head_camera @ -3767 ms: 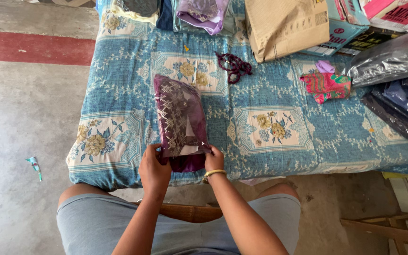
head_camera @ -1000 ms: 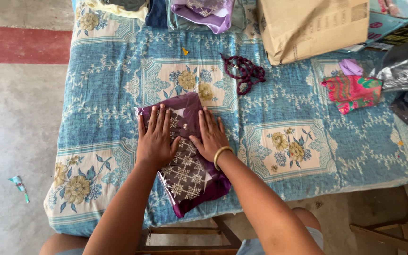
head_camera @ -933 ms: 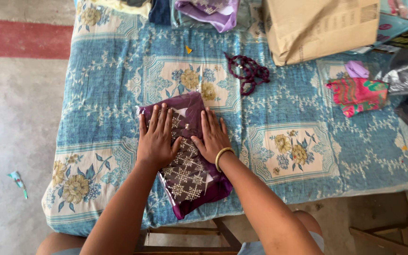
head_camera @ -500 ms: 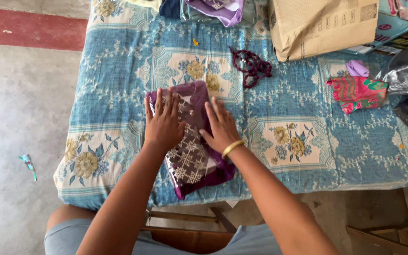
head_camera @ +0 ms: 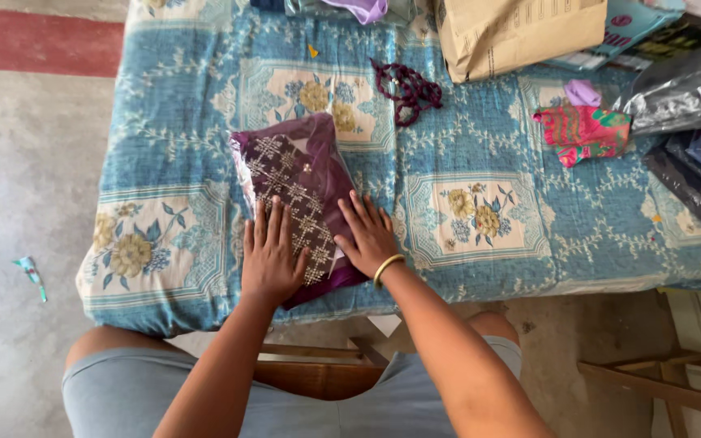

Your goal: The person folds a purple garment and places it into a clear plastic bag, then ties the bag with a string. They then move to a stack of boxes, pick up a folded plaid cloth, and place it on the table. Finally, they handle several cardboard boxes, moving them between the floor and the table.

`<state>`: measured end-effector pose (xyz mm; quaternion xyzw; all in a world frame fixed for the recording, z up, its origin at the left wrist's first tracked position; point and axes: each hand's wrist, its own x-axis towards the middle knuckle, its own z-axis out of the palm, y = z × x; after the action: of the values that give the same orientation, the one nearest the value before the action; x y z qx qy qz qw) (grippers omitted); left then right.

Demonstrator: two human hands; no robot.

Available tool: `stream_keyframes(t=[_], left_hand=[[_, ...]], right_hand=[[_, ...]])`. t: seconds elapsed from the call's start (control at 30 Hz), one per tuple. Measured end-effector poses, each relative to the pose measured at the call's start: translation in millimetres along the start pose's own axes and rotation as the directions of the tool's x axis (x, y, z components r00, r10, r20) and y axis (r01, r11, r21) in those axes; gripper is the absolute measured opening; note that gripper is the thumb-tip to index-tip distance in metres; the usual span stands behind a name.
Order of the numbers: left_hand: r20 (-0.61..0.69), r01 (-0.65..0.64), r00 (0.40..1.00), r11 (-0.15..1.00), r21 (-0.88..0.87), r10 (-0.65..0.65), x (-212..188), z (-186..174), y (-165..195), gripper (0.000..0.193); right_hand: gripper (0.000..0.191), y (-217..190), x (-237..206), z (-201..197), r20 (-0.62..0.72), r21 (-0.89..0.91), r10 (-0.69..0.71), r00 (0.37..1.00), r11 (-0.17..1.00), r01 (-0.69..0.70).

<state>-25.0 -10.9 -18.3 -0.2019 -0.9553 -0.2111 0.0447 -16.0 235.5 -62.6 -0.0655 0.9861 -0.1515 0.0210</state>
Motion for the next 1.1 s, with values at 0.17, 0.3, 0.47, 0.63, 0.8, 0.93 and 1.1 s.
stream_keyframes(t=[0.17, 0.3, 0.47, 0.63, 0.8, 0.93, 1.1], left_hand=[[-0.085, 0.180, 0.975, 0.957, -0.226, -0.203, -56, -29, 18, 0.101], [0.184, 0.479, 0.872, 0.709, -0.517, -0.454, -88, -15, 32, 0.085], [0.061, 0.477, 0.744, 0.466, -0.745, -0.665, -80, 33, 22, 0.041], [0.100, 0.544, 0.658, 0.380, -0.749, -0.746, -79, 46, 6, 0.031], [0.146, 0.627, 0.611, 0.363, -0.689, -0.778, -75, 34, -4, 0.022], [0.179, 0.661, 0.594, 0.348, -0.665, -0.784, -71, 32, -8, 0.021], [0.191, 0.324, 0.703, 0.069, -0.944, -0.685, -86, 36, -2, 0.036]], right_hand=[[0.077, 4, -29, -15, 0.010, 0.517, 0.259, 0.966, 0.825, -0.226], [0.084, 2, -69, -1, 0.099, 0.741, 0.331, 0.938, 0.605, -0.292], [0.036, -2, -63, 34, -0.145, 0.769, 0.541, 0.829, 0.589, -0.250], [0.020, -13, -57, 44, -0.167, 0.808, 0.618, 0.768, 0.533, -0.253], [0.019, -32, -55, 46, -0.061, 0.919, 0.734, 0.677, 0.306, -0.249], [0.016, -44, -53, 50, -0.178, 0.831, 0.803, 0.569, 0.432, -0.350], [0.026, -43, -54, 52, -0.216, 0.761, 0.784, 0.582, 0.509, -0.403]])
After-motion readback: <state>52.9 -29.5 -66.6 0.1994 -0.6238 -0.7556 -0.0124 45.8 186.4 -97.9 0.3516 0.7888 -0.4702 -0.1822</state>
